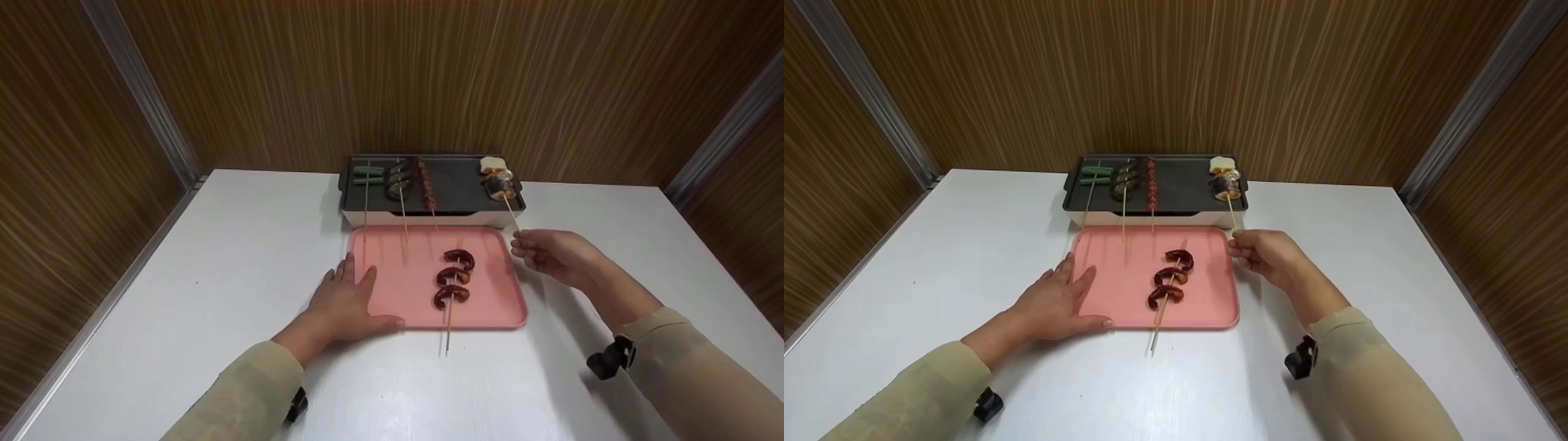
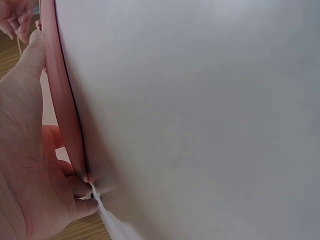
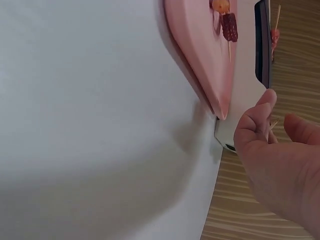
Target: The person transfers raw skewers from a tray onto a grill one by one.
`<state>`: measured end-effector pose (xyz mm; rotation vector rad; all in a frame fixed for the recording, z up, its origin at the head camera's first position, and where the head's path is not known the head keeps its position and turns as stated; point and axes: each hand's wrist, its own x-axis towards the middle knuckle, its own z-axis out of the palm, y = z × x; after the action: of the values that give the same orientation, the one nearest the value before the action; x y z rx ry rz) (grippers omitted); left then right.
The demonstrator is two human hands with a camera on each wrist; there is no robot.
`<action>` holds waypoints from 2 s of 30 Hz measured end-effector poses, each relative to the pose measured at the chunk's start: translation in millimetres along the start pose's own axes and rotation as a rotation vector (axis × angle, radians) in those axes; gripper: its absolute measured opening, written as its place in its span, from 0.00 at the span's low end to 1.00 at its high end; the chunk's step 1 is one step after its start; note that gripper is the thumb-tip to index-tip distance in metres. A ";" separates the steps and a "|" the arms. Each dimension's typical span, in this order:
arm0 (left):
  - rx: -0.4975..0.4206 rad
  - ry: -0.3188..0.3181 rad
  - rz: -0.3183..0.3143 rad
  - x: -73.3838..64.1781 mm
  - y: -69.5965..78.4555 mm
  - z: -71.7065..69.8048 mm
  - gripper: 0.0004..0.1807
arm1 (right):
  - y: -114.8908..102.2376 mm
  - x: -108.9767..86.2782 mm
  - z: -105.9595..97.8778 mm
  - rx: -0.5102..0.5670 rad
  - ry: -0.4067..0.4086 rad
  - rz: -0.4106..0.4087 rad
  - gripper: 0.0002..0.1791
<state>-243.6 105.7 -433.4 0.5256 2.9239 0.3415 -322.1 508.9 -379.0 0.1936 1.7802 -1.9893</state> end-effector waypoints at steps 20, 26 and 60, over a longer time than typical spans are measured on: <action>0.012 -0.011 -0.018 -1.4 2.3 -1.5 0.66 | 66.6 -81.7 61.0 -0.052 -0.173 0.091 0.24; 0.016 -0.012 -0.012 -0.7 1.8 -1.3 0.67 | 83.6 -86.4 82.8 -0.049 -0.202 0.111 0.28; 0.003 -0.006 0.001 -1.4 1.2 -1.5 0.67 | 95.3 -75.1 120.5 0.065 -0.239 0.169 0.33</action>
<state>-242.2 106.0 -431.5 0.5269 2.9194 0.3350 -191.7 405.1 -416.8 0.1169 1.5010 -1.8664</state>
